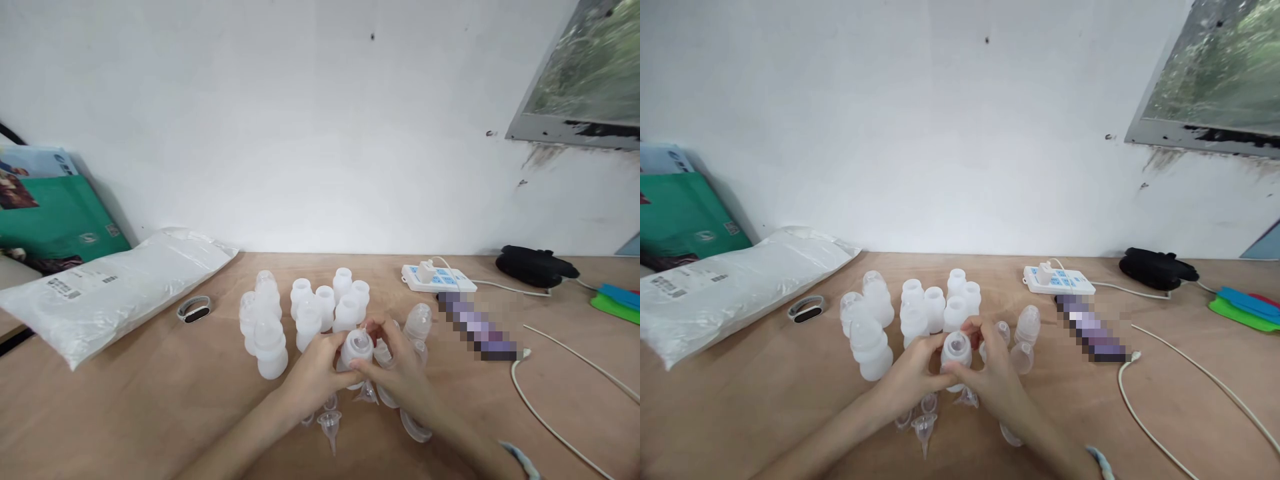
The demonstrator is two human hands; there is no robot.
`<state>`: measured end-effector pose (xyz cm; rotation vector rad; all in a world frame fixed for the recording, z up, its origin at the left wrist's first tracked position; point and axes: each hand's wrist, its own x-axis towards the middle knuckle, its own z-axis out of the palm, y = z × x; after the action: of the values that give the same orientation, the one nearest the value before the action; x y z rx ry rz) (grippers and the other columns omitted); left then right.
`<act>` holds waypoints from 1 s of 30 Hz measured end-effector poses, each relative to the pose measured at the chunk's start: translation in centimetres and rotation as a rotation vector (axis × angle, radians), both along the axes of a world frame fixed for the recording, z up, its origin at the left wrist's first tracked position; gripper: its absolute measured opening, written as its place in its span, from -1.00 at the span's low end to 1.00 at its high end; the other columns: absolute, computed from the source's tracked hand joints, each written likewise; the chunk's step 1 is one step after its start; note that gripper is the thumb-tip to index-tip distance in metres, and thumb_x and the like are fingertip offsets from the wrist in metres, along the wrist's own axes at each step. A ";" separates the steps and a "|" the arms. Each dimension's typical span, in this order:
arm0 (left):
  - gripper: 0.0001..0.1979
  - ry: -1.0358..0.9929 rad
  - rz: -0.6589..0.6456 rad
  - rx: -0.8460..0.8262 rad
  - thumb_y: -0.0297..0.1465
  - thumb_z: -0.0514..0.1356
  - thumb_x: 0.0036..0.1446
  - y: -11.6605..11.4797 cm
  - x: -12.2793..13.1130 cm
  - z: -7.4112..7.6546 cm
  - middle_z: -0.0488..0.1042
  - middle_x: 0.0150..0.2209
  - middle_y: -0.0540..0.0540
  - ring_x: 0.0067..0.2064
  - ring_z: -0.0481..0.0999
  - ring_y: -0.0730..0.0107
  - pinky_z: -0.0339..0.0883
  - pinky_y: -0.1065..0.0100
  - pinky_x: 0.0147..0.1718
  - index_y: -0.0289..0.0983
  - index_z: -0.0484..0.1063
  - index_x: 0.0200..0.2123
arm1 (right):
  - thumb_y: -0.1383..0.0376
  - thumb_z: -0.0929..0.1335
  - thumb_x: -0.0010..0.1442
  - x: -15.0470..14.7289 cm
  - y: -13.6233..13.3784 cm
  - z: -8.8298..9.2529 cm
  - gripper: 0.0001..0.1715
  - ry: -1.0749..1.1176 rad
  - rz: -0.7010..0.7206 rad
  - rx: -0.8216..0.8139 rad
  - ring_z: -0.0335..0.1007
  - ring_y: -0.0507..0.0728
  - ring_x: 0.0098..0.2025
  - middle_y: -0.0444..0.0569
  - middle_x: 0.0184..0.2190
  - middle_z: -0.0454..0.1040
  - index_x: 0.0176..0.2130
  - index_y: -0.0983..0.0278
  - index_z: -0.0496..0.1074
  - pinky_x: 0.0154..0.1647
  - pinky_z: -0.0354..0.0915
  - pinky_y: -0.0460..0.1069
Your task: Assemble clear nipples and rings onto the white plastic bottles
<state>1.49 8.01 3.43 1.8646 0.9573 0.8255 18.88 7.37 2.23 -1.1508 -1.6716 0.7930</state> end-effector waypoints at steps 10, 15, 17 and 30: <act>-0.68 0.051 0.009 -0.022 -0.33 0.37 0.01 0.0 0.0 0.1 0.60 -0.25 -0.04 -0.22 0.51 0.18 0.35 0.32 -0.22 -0.28 0.54 -0.14 | 0.17 0.45 0.09 1.2 0.9 1.4 -0.73 -0.024 0.258 0.037 0.34 0.20 -0.12 -0.05 -0.20 0.41 -0.17 0.16 0.53 -0.08 0.29 0.07; -0.73 0.027 -0.027 -0.022 -0.39 0.35 0.03 -0.1 0.2 0.0 0.61 -0.25 -0.05 -0.19 0.52 0.16 0.37 0.31 -0.19 -0.29 0.54 -0.15 | 0.15 0.52 -0.04 0.2 0.6 0.9 -0.69 -0.053 0.083 0.061 0.31 0.17 -0.28 -0.11 -0.33 0.40 -0.31 0.20 0.45 -0.22 0.25 0.05; -0.77 0.029 -0.034 -0.023 -0.39 0.34 0.04 -0.2 0.2 0.0 0.61 -0.24 -0.05 -0.19 0.53 0.16 0.36 0.31 -0.17 -0.29 0.55 -0.18 | 0.19 0.54 -0.07 0.2 0.6 0.9 -0.66 -0.046 0.096 0.054 0.31 0.16 -0.27 -0.12 -0.33 0.41 -0.31 0.20 0.43 -0.22 0.24 0.04; -0.74 0.047 -0.019 -0.024 -0.31 0.35 0.06 -0.3 0.0 0.4 0.60 -0.26 -0.04 -0.19 0.51 0.15 0.35 0.31 -0.18 -0.28 0.55 -0.17 | 0.20 0.48 0.08 1.0 0.8 0.5 -0.77 -0.113 0.153 0.137 0.31 0.17 -0.24 -0.08 -0.27 0.43 -0.24 0.20 0.46 -0.19 0.25 0.05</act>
<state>1.47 7.75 3.81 1.8775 0.9732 0.7586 19.89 8.16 2.77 -0.9969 -1.8951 0.7063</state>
